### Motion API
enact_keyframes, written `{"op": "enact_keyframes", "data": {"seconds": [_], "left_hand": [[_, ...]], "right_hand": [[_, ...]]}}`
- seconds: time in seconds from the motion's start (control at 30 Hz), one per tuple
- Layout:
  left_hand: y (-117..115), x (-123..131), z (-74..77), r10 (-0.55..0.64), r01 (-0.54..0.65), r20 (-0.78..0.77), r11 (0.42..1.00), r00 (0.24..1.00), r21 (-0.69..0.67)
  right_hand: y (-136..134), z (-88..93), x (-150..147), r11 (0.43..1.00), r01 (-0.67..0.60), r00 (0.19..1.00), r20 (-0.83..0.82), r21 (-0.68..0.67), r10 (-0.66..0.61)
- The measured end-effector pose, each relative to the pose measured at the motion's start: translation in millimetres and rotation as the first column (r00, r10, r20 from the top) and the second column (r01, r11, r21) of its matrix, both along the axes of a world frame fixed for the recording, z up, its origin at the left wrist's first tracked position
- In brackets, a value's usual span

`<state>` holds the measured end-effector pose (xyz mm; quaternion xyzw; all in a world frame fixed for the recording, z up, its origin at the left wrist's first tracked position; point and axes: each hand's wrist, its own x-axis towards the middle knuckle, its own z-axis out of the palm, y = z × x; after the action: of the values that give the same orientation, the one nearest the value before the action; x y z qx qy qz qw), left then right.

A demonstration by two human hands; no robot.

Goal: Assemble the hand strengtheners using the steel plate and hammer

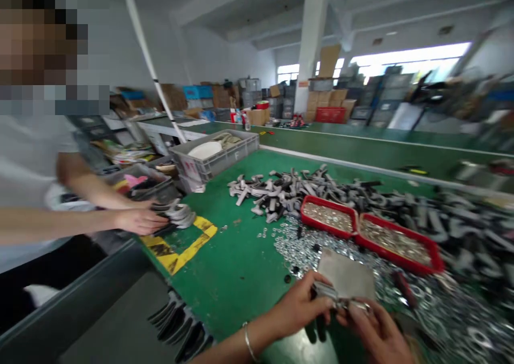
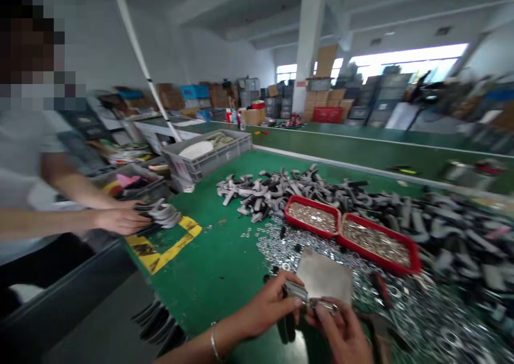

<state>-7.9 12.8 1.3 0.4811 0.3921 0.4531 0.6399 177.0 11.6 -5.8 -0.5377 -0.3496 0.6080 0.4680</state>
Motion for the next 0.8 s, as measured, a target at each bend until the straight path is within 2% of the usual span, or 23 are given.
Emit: {"op": "enact_keyframes", "data": {"seconds": [0.13, 0.27, 0.5, 0.53, 0.6, 0.67, 0.7, 0.73, 0.8], "left_hand": [[-2.8, 11.8, -0.7, -0.025, 0.026, 0.015, 0.999, 1.000, -0.021], [-5.5, 16.9, -1.6, -0.025, 0.028, 0.047, 0.997, 0.999, -0.068], [-11.9, 31.6, -16.2, -0.024, 0.039, 0.135, 0.993, 0.991, -0.109], [-15.1, 33.8, -17.4, -0.054, 0.076, 0.157, 0.988, 0.986, -0.135], [-23.7, 37.1, -19.0, -0.208, 0.246, 0.197, 0.949, 0.958, -0.198], [-32.8, 38.3, -20.8, -0.391, 0.440, 0.219, 0.861, 0.894, -0.257], [-36.1, 38.2, -22.0, -0.436, 0.483, 0.215, 0.829, 0.874, -0.283], [-37.7, 37.6, -23.3, -0.436, 0.479, 0.200, 0.822, 0.877, -0.307], [-34.8, 35.3, -24.8, -0.326, 0.357, 0.147, 0.871, 0.934, -0.337]], "right_hand": [[-15.6, 14.2, -15.2, 0.994, 0.086, 0.996, -0.022, 0.072, -0.085], [-19.6, 19.3, -8.4, 0.985, 0.150, 0.989, -0.019, 0.086, -0.149], [-16.8, 18.7, -8.0, 0.981, 0.099, 0.992, 0.058, 0.164, -0.110], [-17.9, 16.9, -9.0, 0.981, 0.087, 0.992, 0.073, 0.176, -0.101], [-21.6, 12.9, -7.6, 0.985, 0.027, 0.996, 0.079, 0.170, -0.041], [-26.4, 8.7, 0.8, 0.985, -0.103, 0.993, 0.065, 0.138, 0.095], [-28.8, 6.3, 8.1, 0.975, -0.172, 0.983, 0.085, 0.138, 0.161], [-30.6, 3.7, 17.6, 0.962, -0.222, 0.968, 0.154, 0.161, 0.197], [-31.7, -2.7, 41.3, 0.926, -0.284, 0.881, 0.449, 0.248, 0.150]]}}
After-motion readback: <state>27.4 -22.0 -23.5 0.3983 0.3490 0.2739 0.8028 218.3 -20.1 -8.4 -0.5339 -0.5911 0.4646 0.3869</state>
